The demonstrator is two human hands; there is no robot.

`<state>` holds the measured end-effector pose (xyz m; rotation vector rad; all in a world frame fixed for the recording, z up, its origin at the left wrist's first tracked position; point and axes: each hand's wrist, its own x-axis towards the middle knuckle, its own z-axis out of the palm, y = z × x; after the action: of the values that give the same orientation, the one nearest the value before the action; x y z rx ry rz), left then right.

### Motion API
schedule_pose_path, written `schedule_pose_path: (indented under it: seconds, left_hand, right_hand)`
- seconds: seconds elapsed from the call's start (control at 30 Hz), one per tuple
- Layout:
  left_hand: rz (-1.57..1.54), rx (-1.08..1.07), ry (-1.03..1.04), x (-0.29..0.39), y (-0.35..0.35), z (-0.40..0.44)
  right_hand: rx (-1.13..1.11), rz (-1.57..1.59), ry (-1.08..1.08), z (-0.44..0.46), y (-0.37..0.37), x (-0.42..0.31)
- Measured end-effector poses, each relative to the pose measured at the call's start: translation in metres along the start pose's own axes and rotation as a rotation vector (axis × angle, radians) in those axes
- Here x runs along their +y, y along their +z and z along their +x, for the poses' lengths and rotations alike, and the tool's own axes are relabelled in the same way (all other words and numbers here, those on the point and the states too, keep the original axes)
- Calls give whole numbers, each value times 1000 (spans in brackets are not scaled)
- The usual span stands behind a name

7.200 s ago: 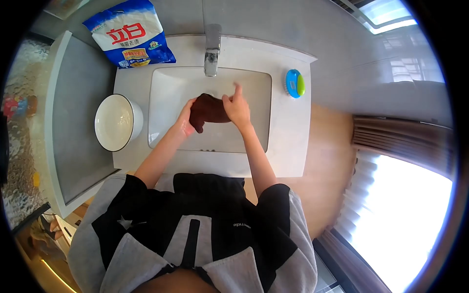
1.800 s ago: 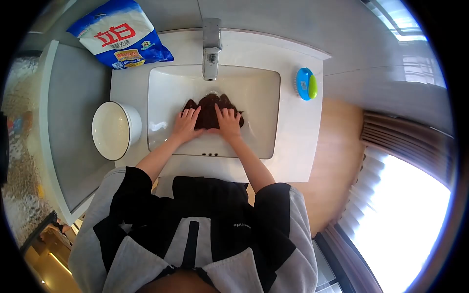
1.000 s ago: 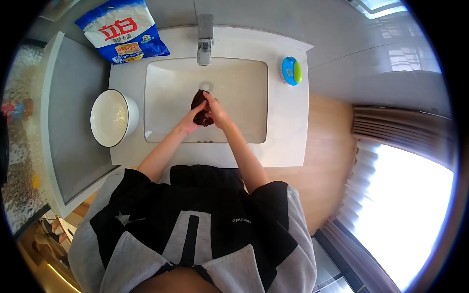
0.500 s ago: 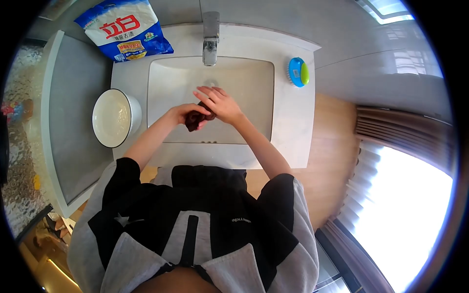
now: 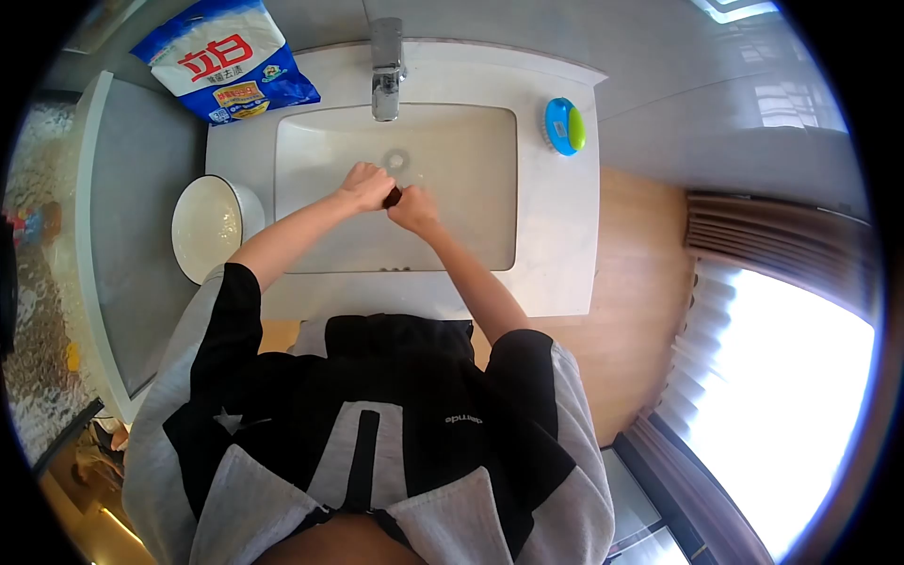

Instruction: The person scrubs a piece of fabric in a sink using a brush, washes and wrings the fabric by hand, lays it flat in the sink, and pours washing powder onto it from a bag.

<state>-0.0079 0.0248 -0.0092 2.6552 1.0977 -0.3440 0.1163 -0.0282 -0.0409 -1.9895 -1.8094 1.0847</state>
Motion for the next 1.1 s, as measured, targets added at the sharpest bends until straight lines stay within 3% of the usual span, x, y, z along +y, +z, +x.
schedule_pose_path:
  seconds: [0.23, 0.47, 0.57, 0.6, 0.73, 0.83, 0.87, 0.97, 1.07, 1.1]
  left_hand:
    - [-7, 231, 247, -18, 14, -14]
    - [-115, 477, 322, -21, 20, -25]
    - [-98, 625, 351, -24, 8, -21]
    - [-113, 640, 360, -25, 5, -20]
    - [-306, 569, 135, -17, -3, -31]
    - [-489, 465, -148, -4, -15, -45]
    - [-644, 319, -295, 0, -22, -50]
    - [-967, 219, -393, 6, -16, -66]
    - [-1095, 398, -256, 9, 9, -73]
    - [-1174, 346, -281, 11, 6, -76]
  right_hand:
    - [-403, 1318, 581, -32, 6, -28]
    - [-711, 1777, 667, -45, 2, -47]
    - [-760, 1958, 579, -49, -19, -63]
    - [-776, 1919, 544, -49, -20, -59]
    - [-516, 1082, 371, -36, -33, -48]
    - [-476, 892, 204, -36, -57, -36]
    - [-495, 942, 181, -40, -71, -36]
    - [-400, 926, 91, -37, -75, -14]
    - [-373, 867, 40, -38, -86, -7]
    - [-357, 829, 38, -39, -86, -6]
